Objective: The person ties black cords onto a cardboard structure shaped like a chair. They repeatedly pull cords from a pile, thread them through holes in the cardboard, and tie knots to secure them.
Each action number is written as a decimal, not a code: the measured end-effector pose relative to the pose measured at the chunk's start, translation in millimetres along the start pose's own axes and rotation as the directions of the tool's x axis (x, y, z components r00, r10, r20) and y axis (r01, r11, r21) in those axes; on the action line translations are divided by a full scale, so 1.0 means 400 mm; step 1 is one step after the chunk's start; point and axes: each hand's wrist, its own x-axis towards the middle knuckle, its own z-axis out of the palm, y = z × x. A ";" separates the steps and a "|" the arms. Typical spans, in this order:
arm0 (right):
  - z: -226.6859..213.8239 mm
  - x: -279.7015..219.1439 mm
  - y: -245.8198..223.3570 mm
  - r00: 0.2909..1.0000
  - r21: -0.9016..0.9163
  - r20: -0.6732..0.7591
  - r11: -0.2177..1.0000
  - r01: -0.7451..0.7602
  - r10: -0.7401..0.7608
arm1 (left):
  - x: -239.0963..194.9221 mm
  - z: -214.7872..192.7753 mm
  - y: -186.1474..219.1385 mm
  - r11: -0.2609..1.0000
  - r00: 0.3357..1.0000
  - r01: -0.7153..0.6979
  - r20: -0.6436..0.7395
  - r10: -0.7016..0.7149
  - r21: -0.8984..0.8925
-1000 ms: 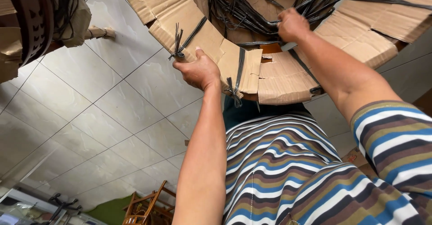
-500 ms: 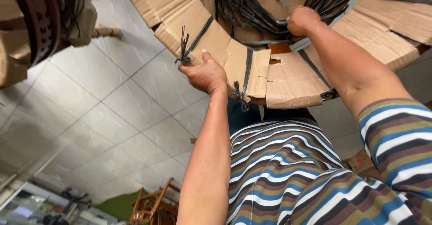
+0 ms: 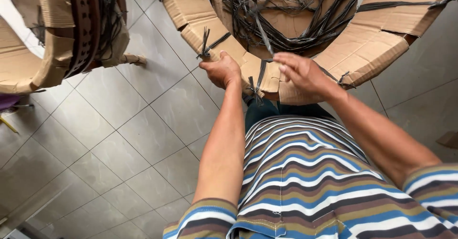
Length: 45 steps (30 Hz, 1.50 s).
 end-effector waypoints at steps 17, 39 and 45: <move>0.091 -0.203 -0.210 0.892 -0.038 0.176 0.903 0.428 -0.416 | -0.181 -0.221 -0.153 0.776 0.504 0.504 0.859 0.092 -0.379; 0.009 -0.172 -0.220 0.997 0.547 -0.083 0.836 0.042 0.004 | -0.249 -0.251 -0.181 0.831 0.266 0.264 0.865 0.426 -0.490; 0.031 -0.220 -0.246 0.983 0.329 0.162 0.944 0.028 -0.085 | -0.194 -0.245 -0.075 0.594 0.170 0.640 0.844 0.509 -0.487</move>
